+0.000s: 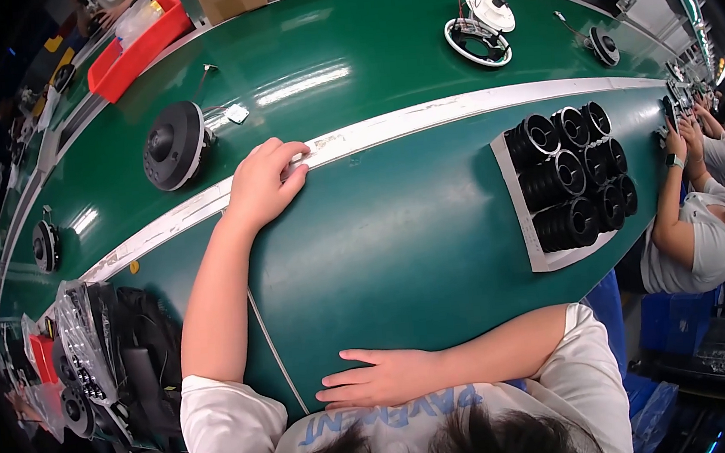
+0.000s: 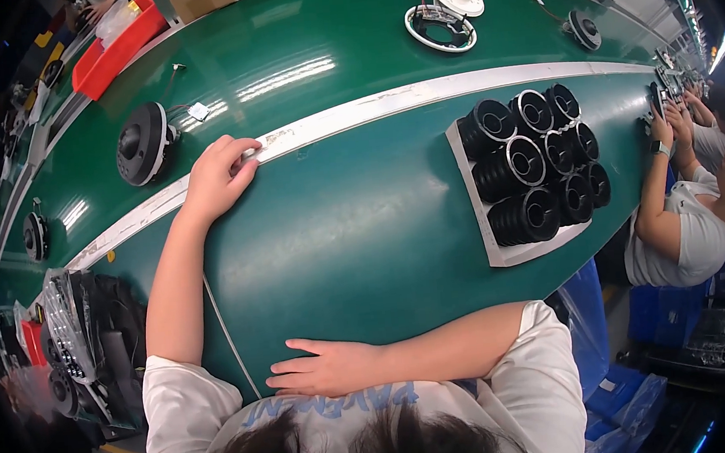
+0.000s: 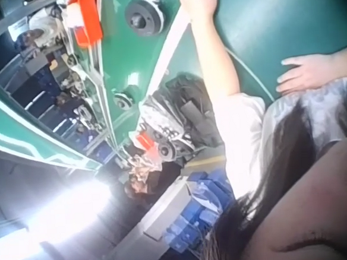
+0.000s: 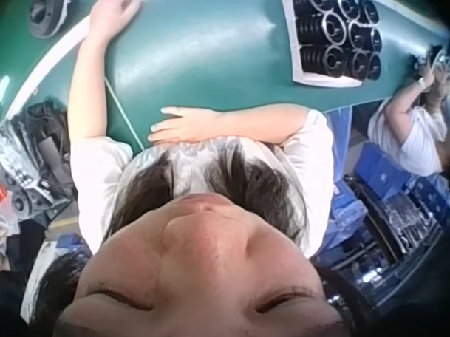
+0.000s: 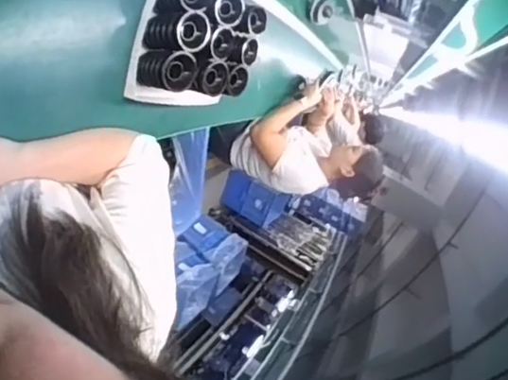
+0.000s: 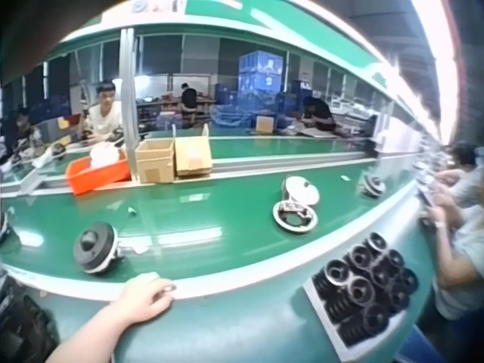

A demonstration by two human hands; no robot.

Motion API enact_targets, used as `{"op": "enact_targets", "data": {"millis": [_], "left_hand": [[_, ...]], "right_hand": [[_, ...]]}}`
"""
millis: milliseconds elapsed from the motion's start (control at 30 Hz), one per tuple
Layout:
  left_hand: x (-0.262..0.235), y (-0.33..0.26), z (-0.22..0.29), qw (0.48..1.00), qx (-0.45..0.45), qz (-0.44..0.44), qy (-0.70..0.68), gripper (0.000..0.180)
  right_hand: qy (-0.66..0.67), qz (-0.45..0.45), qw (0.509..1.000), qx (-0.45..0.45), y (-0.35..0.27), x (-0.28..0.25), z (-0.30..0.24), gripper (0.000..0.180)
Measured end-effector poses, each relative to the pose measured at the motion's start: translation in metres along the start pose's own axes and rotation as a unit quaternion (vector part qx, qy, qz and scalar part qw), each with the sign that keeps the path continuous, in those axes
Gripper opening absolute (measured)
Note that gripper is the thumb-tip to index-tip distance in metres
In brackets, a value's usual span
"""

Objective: The person assembles the internal components of a circular LED light fixture by hand, fitting the internal motor component and wiring into the plastic housing and attaching the LED ring.

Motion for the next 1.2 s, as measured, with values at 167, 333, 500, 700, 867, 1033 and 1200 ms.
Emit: {"op": "enact_targets", "data": {"millis": [167,333,500,700,867,1033,1200], "left_hand": [[0.002,0.001,-0.001,1.000,-0.002,-0.003,-0.003,0.017],[0.002,0.001,0.000,1.000,-0.023,-0.017,-0.013,0.018],[0.006,0.000,-0.013,0.993,0.024,0.110,0.044,0.023],[0.005,0.000,-0.013,0.995,0.008,0.087,0.057,0.026],[0.004,0.000,-0.014,0.995,-0.012,0.083,0.062,0.025],[0.003,0.000,-0.012,0.994,-0.038,0.066,0.078,0.021],[0.001,-0.001,-0.014,0.987,-0.077,0.077,0.120,0.018]], "right_hand": [[0.004,-0.015,1.000,-0.003,0.000,-0.003,0.001,0.052],[-0.006,-0.003,1.000,-0.004,-0.001,-0.001,0.001,0.053],[0.000,-0.011,1.000,-0.003,-0.001,-0.001,0.001,0.053],[-0.006,-0.015,1.000,-0.005,-0.002,-0.001,0.001,0.053],[0.010,-0.013,1.000,-0.002,-0.001,-0.001,0.002,0.052],[0.007,-0.015,1.000,-0.004,-0.001,0.000,0.002,0.052],[0.010,-0.018,1.000,-0.009,0.000,-0.002,0.002,0.052]]}}
Point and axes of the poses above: each hand's wrist, its own y-axis towards the middle knuckle, its own x-axis out of the palm, z = x × y, the point moved 1 cm from there along y, towards the middle knuckle, and after that the axes turned 6 degrees about x, right-handed, at the moved point
